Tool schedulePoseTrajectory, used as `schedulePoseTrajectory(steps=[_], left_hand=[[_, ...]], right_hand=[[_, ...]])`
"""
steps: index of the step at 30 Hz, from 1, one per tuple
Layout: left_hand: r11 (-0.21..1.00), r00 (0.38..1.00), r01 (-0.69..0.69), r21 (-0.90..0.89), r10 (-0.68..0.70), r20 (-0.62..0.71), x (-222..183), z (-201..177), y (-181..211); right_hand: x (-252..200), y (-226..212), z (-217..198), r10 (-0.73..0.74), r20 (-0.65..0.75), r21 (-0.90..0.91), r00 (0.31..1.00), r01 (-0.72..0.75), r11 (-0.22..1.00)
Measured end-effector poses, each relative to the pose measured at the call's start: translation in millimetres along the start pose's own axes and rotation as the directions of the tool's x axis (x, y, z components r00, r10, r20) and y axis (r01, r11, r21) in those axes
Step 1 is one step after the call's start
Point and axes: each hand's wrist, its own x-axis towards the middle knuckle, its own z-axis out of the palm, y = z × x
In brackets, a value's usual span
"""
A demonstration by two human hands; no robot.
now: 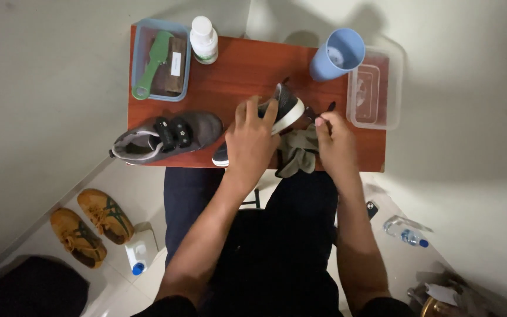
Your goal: A person is seen refurbishing a black shoe by applying a liquid treatment to the sole with a brush and then buffing it with a cloth on a low table.
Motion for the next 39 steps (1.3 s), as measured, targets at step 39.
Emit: schedulePoseTrajectory(steps=[39], left_hand=[[0.999, 0.999, 0.031, 0.045, -0.032, 0.017, -4.3, -0.2, -15.3]], right_hand=[[29.3, 33.4, 26.8, -0.029, 0.036, -0.285, 0.999, 0.038, 0.958]])
